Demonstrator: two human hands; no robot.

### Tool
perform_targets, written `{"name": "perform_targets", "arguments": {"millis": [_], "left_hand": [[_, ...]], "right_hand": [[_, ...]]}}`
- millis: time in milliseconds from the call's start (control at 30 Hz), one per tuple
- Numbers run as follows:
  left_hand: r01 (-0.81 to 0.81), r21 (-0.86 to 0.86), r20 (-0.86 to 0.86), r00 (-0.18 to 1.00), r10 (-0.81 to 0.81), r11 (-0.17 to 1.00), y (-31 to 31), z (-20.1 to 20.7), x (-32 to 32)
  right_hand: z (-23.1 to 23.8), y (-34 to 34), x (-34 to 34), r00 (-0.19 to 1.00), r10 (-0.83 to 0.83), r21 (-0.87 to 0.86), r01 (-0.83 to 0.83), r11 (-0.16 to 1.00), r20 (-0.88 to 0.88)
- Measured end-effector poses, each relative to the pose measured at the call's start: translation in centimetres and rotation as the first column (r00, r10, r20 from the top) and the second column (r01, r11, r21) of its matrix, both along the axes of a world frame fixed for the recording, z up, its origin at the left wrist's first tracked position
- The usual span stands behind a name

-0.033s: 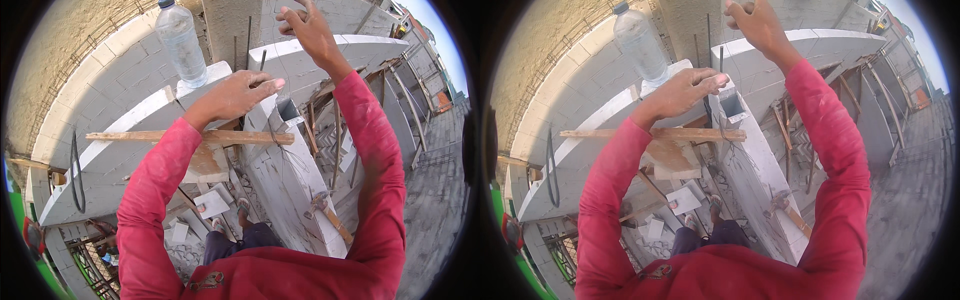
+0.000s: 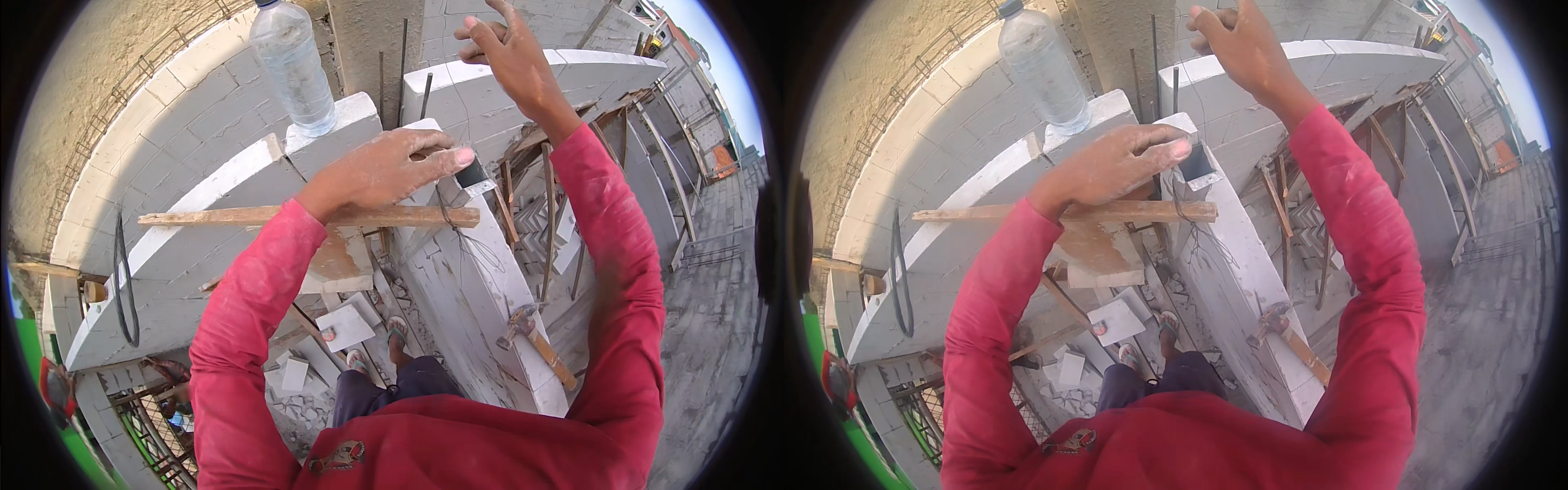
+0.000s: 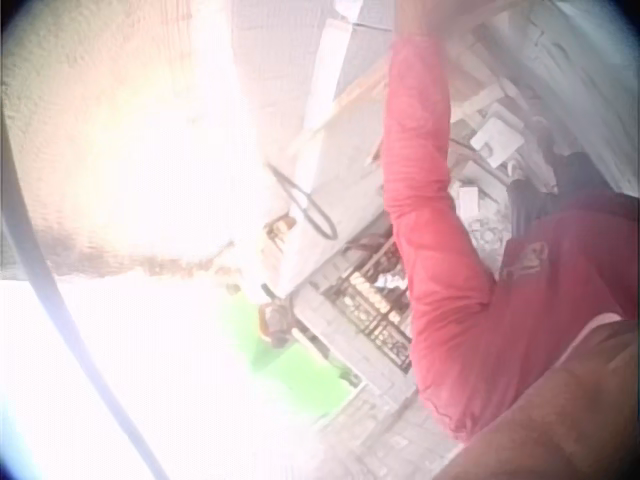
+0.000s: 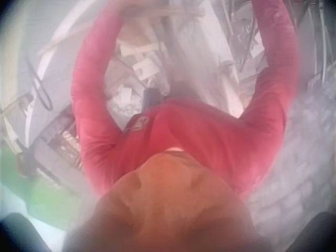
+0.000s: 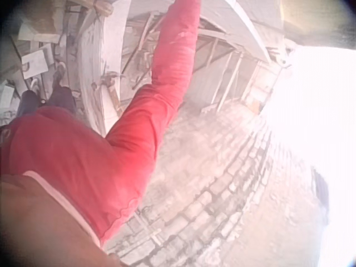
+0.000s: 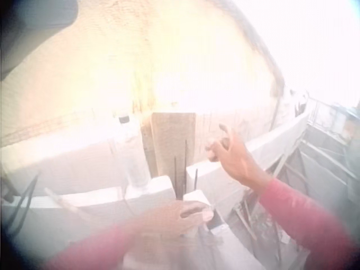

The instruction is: The person lifts and positions large white plasterboard sheets against a partially built wall, using wooden supports to hold them in place. They adjust the boards and supports repeatedly to fit the curved wall section.

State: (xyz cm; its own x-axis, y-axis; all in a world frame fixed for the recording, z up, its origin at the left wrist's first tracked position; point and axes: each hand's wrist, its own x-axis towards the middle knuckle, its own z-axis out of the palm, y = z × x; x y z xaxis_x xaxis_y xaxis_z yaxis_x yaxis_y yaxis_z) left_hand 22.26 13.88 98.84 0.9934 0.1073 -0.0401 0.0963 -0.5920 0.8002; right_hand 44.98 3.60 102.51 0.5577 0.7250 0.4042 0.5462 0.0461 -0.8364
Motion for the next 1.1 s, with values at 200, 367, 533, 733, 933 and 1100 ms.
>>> {"name": "perform_targets", "arguments": {"millis": [200, 367, 533, 733, 933, 1100], "left_hand": [[-0.188, 0.141, 0.109, 0.979, 0.174, 0.972, -4.9, -2.6, 0.2], [-0.250, 0.247, 0.169, 0.962, 0.212, 0.936, -5.1, -3.1, 0.3], [-0.230, 0.256, 0.142, 0.970, 0.199, 0.939, -5.6, -2.4, -0.5], [-0.269, 0.241, 0.109, 0.962, 0.250, 0.932, -6.1, -2.0, -1.0], [-0.230, 0.238, 0.139, 0.970, 0.202, 0.944, -5.7, -1.8, -0.9], [-0.239, 0.251, 0.132, 0.968, 0.212, 0.938, -5.9, -1.7, -1.0]], "right_hand": [[-10.8, -9.9, -3.5, 0.986, -0.038, -0.405, 0.101, 0.909, 0.160], [-18.0, -13.2, -5.6, 0.940, 0.141, -0.520, 0.045, 0.853, 0.312], [-20.7, -13.5, -6.3, 0.943, 0.139, -0.500, 0.033, 0.865, 0.303], [-21.4, -13.4, -6.0, 0.926, 0.128, -0.509, 0.077, 0.857, 0.355], [-22.1, -13.5, -5.6, 0.909, 0.160, -0.512, 0.066, 0.857, 0.384], [-22.5, -13.5, -5.3, 0.887, 0.186, -0.551, 0.089, 0.830, 0.423]]}}
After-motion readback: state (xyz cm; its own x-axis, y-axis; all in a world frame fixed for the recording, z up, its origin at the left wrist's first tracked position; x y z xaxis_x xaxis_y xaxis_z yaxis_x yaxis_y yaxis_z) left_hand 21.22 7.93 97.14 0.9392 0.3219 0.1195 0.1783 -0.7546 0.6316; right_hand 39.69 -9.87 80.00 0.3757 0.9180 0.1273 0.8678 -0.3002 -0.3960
